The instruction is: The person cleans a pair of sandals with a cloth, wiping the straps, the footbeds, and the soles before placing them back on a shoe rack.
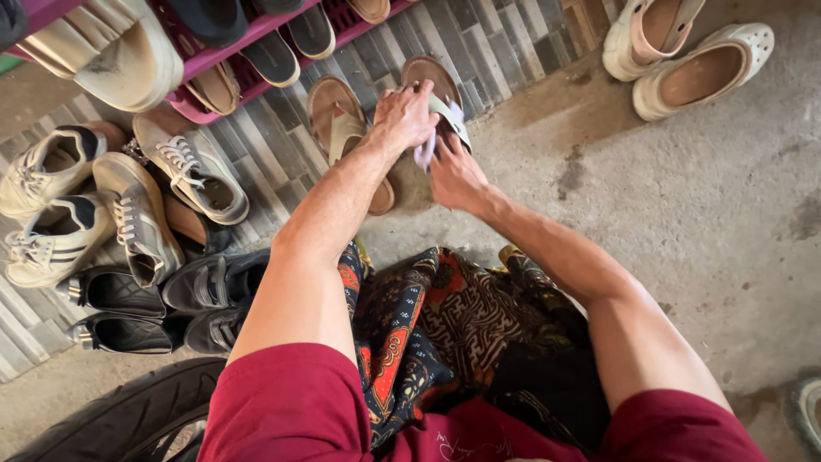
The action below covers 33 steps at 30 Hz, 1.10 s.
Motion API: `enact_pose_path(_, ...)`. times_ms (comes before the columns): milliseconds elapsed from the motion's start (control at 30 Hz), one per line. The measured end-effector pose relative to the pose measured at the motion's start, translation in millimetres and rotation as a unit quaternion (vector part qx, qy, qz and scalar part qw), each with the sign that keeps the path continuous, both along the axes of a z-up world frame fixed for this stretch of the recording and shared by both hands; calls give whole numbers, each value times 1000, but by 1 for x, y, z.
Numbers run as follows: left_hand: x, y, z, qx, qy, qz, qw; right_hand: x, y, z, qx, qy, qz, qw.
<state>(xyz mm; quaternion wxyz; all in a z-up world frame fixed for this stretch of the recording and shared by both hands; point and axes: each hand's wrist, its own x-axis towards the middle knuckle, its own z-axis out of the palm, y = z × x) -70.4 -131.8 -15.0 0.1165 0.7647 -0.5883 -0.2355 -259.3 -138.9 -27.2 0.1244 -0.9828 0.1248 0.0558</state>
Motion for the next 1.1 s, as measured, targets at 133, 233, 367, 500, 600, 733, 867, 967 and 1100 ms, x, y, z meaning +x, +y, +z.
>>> enact_pose_path(133,-1,0,-1,12,-9,-7,1000,-56,24,7,2,-93,40,995)
enact_pose_path(233,-2,0,-1,-6,-10,-6,1000,-80,50,15,94,-53,-14,994)
enact_pose_path(367,-3,0,-6,-8,-12,-5,1000,-68,45,9,89,-52,-30,994)
enact_pose_path(500,-2,1,-8,-52,-16,-11,998,-33,21,4,39,-84,-47,995)
enact_pose_path(600,-4,-2,-6,-9,-15,-3,1000,-7,1,5,-7,-64,-6,998)
enact_pose_path(733,-7,-1,-4,-2,-18,-4,1000,-7,-1,6,-80,67,99,990)
enact_pose_path(867,-4,-1,0,5,-19,-3,1000,-41,27,-1,-73,3,34,997)
enact_pose_path(967,-5,-2,0,8,-18,-3,1000,-71,48,-3,-7,29,21,999)
enact_pose_path(1100,-6,-2,-2,37,-10,2,999,-68,47,-2,-10,-44,2,999)
